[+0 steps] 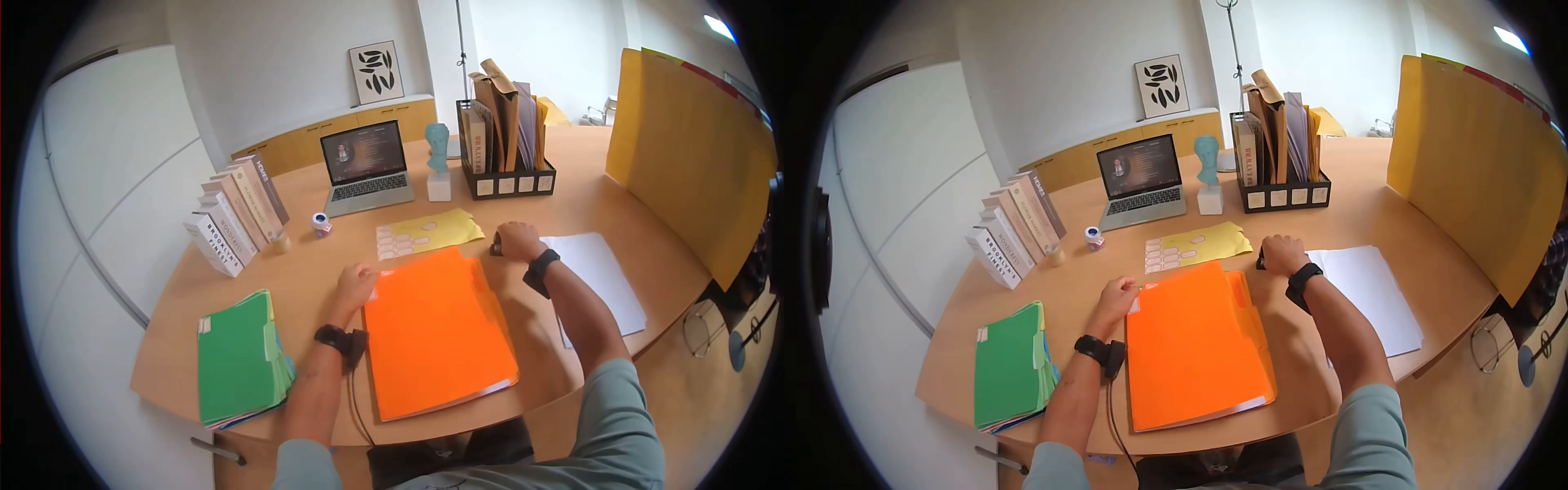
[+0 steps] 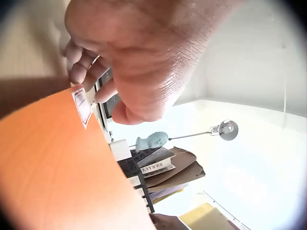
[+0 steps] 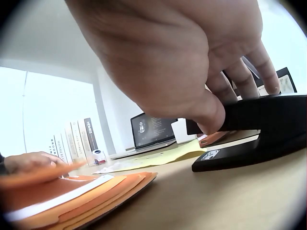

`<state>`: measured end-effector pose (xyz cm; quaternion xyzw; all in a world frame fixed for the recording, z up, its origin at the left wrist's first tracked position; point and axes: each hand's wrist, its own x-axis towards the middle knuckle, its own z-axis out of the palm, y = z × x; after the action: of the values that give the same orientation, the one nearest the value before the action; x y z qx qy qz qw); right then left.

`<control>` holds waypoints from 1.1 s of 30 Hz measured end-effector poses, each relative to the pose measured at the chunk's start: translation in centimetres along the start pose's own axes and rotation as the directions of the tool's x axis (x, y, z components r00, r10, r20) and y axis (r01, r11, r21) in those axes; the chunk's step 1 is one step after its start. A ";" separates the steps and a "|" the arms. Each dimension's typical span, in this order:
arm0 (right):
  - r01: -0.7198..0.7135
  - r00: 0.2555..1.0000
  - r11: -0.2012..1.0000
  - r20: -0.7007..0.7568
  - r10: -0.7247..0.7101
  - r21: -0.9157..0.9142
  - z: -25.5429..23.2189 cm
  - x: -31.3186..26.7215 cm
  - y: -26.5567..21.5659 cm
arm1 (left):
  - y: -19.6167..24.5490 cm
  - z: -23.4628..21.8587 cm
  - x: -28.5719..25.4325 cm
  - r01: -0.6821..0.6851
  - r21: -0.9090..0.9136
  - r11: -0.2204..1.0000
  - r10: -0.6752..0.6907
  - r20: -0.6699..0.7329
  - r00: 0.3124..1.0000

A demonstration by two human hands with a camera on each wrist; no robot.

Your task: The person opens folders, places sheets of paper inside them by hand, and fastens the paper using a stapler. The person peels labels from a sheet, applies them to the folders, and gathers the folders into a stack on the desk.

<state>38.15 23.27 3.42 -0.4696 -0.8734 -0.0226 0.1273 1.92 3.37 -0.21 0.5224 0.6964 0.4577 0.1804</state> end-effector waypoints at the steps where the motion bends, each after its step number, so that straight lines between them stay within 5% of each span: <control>1: -0.006 1.000 1.000 0.019 0.006 -0.002 -0.1 -0.1 -0.1 | -0.3 0.0 0.0 -0.038 0.093 0.995 0.040 -0.017 0.999; 7: 0.127 0.978 0.992 -0.167 -0.129 -0.023 -3.1 0.4 -4.2 | 1.4 -1.3 -1.9 0.083 0.174 0.981 -0.088 0.022 0.996; 11: 0.266 0.963 0.933 -0.100 -0.249 0.244 -2.4 4.0 -10.9 | 1.5 -1.8 -2.2 0.025 0.216 0.976 -0.037 0.053 0.998; 13: 0.354 0.935 0.919 -0.043 -0.352 0.172 1.8 8.1 -13.3 | 1.9 -2.1 -2.6 0.011 0.241 0.970 -0.016 0.018 1.000; 16: 0.279 0.958 0.902 -0.027 -0.287 0.330 4.2 10.5 -16.7 | 3.6 -3.0 -3.2 0.114 0.307 0.945 -0.143 0.073 0.987; 19: 0.197 0.973 0.926 0.049 -0.224 0.323 5.9 11.9 -18.8 | 3.3 -2.5 -3.3 0.056 0.365 0.929 -0.081 0.052 0.995; 22: 0.080 0.985 0.935 0.115 -0.126 0.346 6.8 11.0 -19.0 | 1.1 -1.7 -2.6 -0.047 0.219 0.975 0.035 0.055 0.998; 27: 0.273 0.902 0.940 0.284 -0.324 0.206 13.8 17.4 -15.3 | -2.3 0.2 -1.4 -0.098 -0.226 0.969 0.086 -0.062 0.994; 29: 0.183 0.912 0.941 0.310 -0.271 0.285 12.3 16.3 -15.9 | -2.4 0.2 -1.2 -0.107 -0.330 0.938 0.078 -0.100 0.992; 31: -0.036 0.938 0.918 0.331 -0.106 0.394 5.8 12.0 -18.5 | -1.7 -0.1 -1.4 -0.098 -0.366 0.925 0.057 -0.121 0.991; 33: 0.103 0.946 0.943 0.262 -0.191 0.316 10.1 14.4 -17.6 | -2.0 -0.2 -1.3 -0.096 -0.397 0.913 0.060 -0.100 0.993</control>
<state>14.04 26.79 -1.48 -0.3762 -0.9087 0.1684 0.0656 1.14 2.09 -2.07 0.4815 0.5734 0.6197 0.2353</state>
